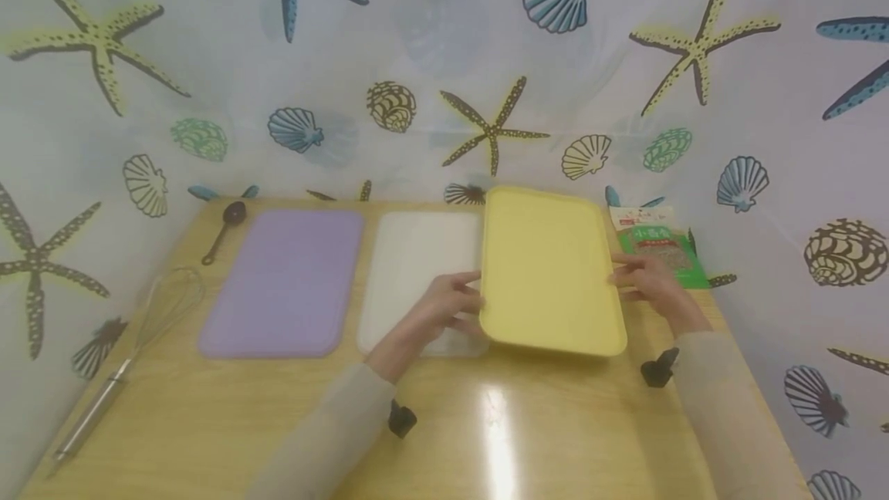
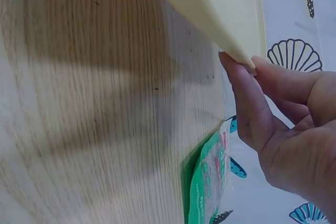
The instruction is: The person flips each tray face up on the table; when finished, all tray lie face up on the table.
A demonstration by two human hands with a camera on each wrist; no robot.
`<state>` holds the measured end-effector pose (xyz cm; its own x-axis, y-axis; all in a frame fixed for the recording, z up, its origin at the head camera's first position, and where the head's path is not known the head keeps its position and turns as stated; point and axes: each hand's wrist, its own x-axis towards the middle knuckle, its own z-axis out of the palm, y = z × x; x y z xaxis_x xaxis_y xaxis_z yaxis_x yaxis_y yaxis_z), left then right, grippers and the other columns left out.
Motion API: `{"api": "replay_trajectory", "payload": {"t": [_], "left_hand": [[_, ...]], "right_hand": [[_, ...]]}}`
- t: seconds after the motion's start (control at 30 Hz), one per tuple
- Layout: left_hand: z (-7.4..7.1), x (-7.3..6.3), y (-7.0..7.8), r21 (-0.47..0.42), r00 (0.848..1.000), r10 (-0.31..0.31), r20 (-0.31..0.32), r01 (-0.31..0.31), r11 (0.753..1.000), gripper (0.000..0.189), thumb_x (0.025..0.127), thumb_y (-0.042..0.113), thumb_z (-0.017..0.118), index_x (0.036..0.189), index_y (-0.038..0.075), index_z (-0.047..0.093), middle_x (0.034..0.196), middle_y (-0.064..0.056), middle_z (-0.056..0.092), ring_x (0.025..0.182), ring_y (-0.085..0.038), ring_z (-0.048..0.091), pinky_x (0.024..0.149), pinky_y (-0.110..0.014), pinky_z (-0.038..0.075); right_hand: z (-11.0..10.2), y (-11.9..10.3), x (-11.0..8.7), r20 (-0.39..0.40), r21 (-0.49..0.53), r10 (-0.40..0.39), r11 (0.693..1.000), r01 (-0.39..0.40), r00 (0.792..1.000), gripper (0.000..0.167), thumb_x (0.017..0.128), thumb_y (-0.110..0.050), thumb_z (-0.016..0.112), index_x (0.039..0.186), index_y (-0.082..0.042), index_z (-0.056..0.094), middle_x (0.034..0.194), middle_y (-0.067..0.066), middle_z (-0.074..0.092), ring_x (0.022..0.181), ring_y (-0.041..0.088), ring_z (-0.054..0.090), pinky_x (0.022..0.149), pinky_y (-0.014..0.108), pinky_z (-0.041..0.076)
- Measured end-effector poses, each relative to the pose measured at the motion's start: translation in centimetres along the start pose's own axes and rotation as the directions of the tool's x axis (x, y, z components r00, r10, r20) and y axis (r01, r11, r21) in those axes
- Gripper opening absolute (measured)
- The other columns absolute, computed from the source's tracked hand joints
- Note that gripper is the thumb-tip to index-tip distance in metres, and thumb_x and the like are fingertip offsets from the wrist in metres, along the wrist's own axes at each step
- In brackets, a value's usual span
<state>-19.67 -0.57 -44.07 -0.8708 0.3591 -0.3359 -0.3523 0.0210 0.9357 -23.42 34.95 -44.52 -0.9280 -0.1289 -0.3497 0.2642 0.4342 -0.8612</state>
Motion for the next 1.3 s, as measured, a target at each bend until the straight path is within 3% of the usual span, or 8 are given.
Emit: {"api": "replay_trajectory", "payload": {"t": [0.23,0.5,0.6,0.73,0.87,1.07,1.17,1.3], "left_hand": [[1.0,1.1,-0.6,0.066,1.000,-0.014,-0.006,0.014,0.998,0.065,0.087,-0.011,0.057,0.146,-0.005,0.032,0.102,-0.016,0.049,0.090,-0.029,0.060,0.073,-0.044,0.058],[3.0,2.4,-1.3,0.258,0.998,0.057,-0.040,-0.045,0.965,0.063,0.083,-0.018,0.055,0.142,-0.014,0.032,0.124,-0.034,0.050,0.052,-0.009,0.045,0.070,-0.044,0.059],[3.5,2.9,-1.7,0.324,0.995,0.081,-0.063,-0.057,0.944,0.062,0.081,-0.019,0.054,0.140,-0.016,0.034,0.108,-0.030,0.057,0.046,-0.007,0.041,0.067,-0.042,0.059],[4.0,3.5,-2.2,0.398,0.991,0.101,-0.086,-0.059,0.916,0.044,0.077,-0.022,0.053,0.121,-0.019,0.052,0.079,-0.017,0.056,0.047,-0.016,0.054,0.060,-0.038,0.059],[4.4,3.9,-2.3,0.474,0.990,0.103,-0.099,-0.044,0.879,0.024,0.076,-0.022,0.053,0.098,-0.015,0.059,0.075,-0.016,0.060,0.062,-0.031,0.067,0.055,-0.034,0.059],[5.0,3.9,-1.9,0.528,0.991,0.093,-0.093,-0.030,0.849,0.024,0.077,-0.021,0.051,0.100,-0.015,0.057,0.073,-0.015,0.059,0.065,-0.032,0.068,0.058,-0.036,0.060],[5.1,3.8,-1.8,0.532,0.992,0.093,-0.086,-0.033,0.846,0.021,0.078,-0.022,0.049,0.097,-0.014,0.056,0.073,-0.017,0.058,0.068,-0.035,0.069,0.059,-0.037,0.060],[5.3,3.9,-1.9,0.538,0.993,0.084,-0.088,-0.024,0.843,0.025,0.079,-0.022,0.048,0.102,-0.017,0.053,0.079,-0.021,0.059,0.069,-0.037,0.069,0.059,-0.038,0.060]], "right_hand": [[-0.8,0.4,0.2,-0.016,-0.042,-0.003,0.999,0.003,1.000,0.060,0.095,-0.006,0.058,0.146,0.007,0.029,0.116,0.021,0.051,0.089,0.012,0.064,0.083,0.036,0.057],[-1.7,0.9,0.6,-0.051,-0.139,-0.037,0.990,0.030,0.998,0.058,0.093,-0.003,0.060,0.143,0.011,0.034,0.114,0.027,0.050,0.090,0.019,0.062,0.083,0.043,0.056],[-1.9,1.0,0.8,-0.067,-0.169,-0.056,0.985,0.044,0.996,0.056,0.092,-0.002,0.061,0.141,0.012,0.037,0.112,0.028,0.052,0.087,0.019,0.062,0.080,0.044,0.057],[-2.0,0.9,1.0,-0.068,-0.212,-0.068,0.976,0.052,0.995,0.055,0.092,-0.002,0.062,0.139,0.013,0.038,0.114,0.031,0.052,0.087,0.021,0.063,0.078,0.044,0.058],[-2.0,0.9,1.1,-0.069,-0.233,-0.070,0.971,0.052,0.995,0.053,0.093,-0.002,0.060,0.138,0.013,0.039,0.114,0.032,0.053,0.092,0.029,0.063,0.079,0.045,0.057],[-2.0,1.4,1.8,-0.053,-0.239,-0.070,0.969,0.056,0.996,0.051,0.094,0.000,0.055,0.138,0.016,0.037,0.133,0.040,0.038,0.105,0.043,0.058,0.078,0.045,0.058],[-2.0,1.5,2.2,-0.054,-0.238,-0.067,0.970,0.052,0.996,0.050,0.093,0.001,0.054,0.138,0.017,0.036,0.143,0.041,0.027,0.104,0.044,0.061,0.075,0.044,0.059],[-1.9,1.7,2.7,-0.066,-0.231,-0.045,0.973,0.029,0.997,0.050,0.093,0.003,0.054,0.137,0.017,0.037,0.141,0.042,0.029,0.098,0.041,0.065,0.074,0.042,0.059]]}}
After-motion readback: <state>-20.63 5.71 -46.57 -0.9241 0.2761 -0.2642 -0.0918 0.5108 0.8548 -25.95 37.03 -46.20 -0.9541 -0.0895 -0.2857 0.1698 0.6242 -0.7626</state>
